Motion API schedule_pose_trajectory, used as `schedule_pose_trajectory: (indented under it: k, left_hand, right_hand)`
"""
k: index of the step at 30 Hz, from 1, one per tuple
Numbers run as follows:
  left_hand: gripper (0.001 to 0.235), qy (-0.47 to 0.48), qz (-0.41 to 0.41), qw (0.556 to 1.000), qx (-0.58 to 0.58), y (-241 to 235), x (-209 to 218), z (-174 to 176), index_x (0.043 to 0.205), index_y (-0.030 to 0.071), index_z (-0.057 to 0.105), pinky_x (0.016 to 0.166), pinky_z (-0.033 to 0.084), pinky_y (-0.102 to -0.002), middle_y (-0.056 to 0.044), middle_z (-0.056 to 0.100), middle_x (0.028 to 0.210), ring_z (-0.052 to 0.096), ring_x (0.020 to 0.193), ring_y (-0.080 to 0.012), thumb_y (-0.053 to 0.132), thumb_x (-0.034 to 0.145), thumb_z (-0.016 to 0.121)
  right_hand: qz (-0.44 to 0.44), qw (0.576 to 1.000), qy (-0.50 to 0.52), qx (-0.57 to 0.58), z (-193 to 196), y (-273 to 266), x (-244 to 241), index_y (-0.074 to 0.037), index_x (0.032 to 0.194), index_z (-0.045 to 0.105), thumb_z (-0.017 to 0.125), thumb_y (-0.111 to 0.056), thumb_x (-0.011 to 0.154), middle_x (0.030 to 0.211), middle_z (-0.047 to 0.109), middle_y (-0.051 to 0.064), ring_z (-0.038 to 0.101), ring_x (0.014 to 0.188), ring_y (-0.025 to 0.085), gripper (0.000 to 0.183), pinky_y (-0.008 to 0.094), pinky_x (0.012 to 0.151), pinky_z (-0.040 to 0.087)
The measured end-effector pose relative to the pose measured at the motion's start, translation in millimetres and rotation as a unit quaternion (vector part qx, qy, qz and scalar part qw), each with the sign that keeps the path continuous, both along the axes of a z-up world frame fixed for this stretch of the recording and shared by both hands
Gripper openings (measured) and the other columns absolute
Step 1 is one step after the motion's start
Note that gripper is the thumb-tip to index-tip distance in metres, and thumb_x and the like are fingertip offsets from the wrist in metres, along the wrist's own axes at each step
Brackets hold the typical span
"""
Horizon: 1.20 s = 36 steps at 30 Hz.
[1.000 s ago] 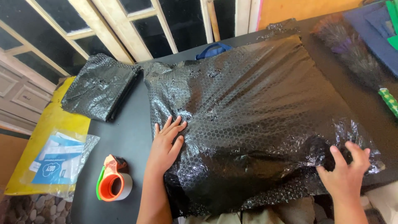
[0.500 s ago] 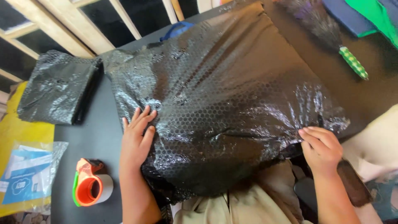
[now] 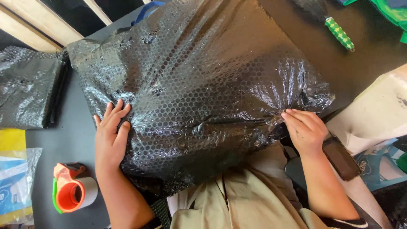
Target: Wrapping a blue pillow inside a tote bag with black bubble wrap and securing it with tape for shipping.
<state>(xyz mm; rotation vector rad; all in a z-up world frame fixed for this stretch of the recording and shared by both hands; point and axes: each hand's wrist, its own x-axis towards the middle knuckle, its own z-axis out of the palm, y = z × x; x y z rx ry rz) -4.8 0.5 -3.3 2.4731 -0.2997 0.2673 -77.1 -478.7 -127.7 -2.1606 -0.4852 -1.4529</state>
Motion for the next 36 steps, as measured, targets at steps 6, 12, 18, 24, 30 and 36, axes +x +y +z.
schedule_pose_trajectory:
  k: [6,12,18,24,30,36]
  left_hand:
    - [0.042,-0.003,0.009,1.000,-0.011,-3,0,1,0.140,0.019,0.065,0.125,0.001,-0.060,-0.008,0.052,0.157,0.032,0.153,-0.0391,0.014,0.100,0.053]
    - [0.042,-0.010,0.009,1.000,-0.004,3,1,-1,0.139,0.020,0.065,0.124,0.004,-0.062,-0.007,0.053,0.156,0.035,0.151,-0.0374,0.017,0.098,0.054]
    - [0.043,0.009,-0.016,1.000,0.013,2,4,-3,0.142,0.014,0.061,0.122,-0.002,-0.067,-0.011,0.047,0.160,0.026,0.156,-0.0361,0.022,0.103,0.043]
    - [0.044,0.008,-0.008,1.000,0.014,3,3,-5,0.143,0.015,0.061,0.122,-0.002,-0.065,-0.009,0.046,0.160,0.026,0.156,-0.0343,0.025,0.104,0.044]
    - [0.044,0.010,-0.015,1.000,0.000,5,4,-8,0.142,0.016,0.062,0.121,-0.004,-0.067,-0.009,0.046,0.160,0.025,0.156,-0.0353,0.025,0.102,0.045]
    - [0.049,0.002,-0.018,1.000,0.001,3,3,-6,0.143,0.015,0.061,0.122,-0.005,-0.066,-0.009,0.046,0.159,0.026,0.155,-0.0345,0.037,0.105,0.040]
  right_hand:
    - [-0.004,1.000,0.009,0.009,-23,-7,3,0.008,0.083,0.080,0.084,0.015,0.089,0.081,0.074,0.017,0.074,0.076,0.035,0.010,0.042,0.069,0.063]
    - [-0.028,0.999,-0.025,-0.035,-28,-10,1,0.002,0.082,0.082,0.091,0.007,0.088,0.091,0.077,0.013,0.075,0.085,0.032,0.011,0.041,0.076,0.064]
    - [-0.035,0.998,-0.030,-0.051,-24,-5,0,-0.007,0.093,0.083,0.091,0.007,0.091,0.092,0.072,0.013,0.068,0.085,0.034,0.016,0.041,0.075,0.060]
    - [-0.007,0.998,0.069,-0.009,-49,-12,3,-0.006,0.096,0.079,0.080,0.013,0.093,0.092,0.070,0.009,0.066,0.098,0.033,0.019,0.043,0.087,0.058]
    - [-0.042,0.991,0.130,0.006,-25,-13,-4,-0.004,0.088,0.079,0.083,0.006,0.095,0.082,0.070,0.010,0.068,0.086,0.029,0.012,0.038,0.082,0.055]
    - [-0.002,0.957,0.284,-0.052,27,-28,5,-0.023,0.103,0.082,0.087,-0.031,0.073,0.100,0.078,-0.005,0.067,0.111,0.020,0.032,0.038,0.109,0.050]
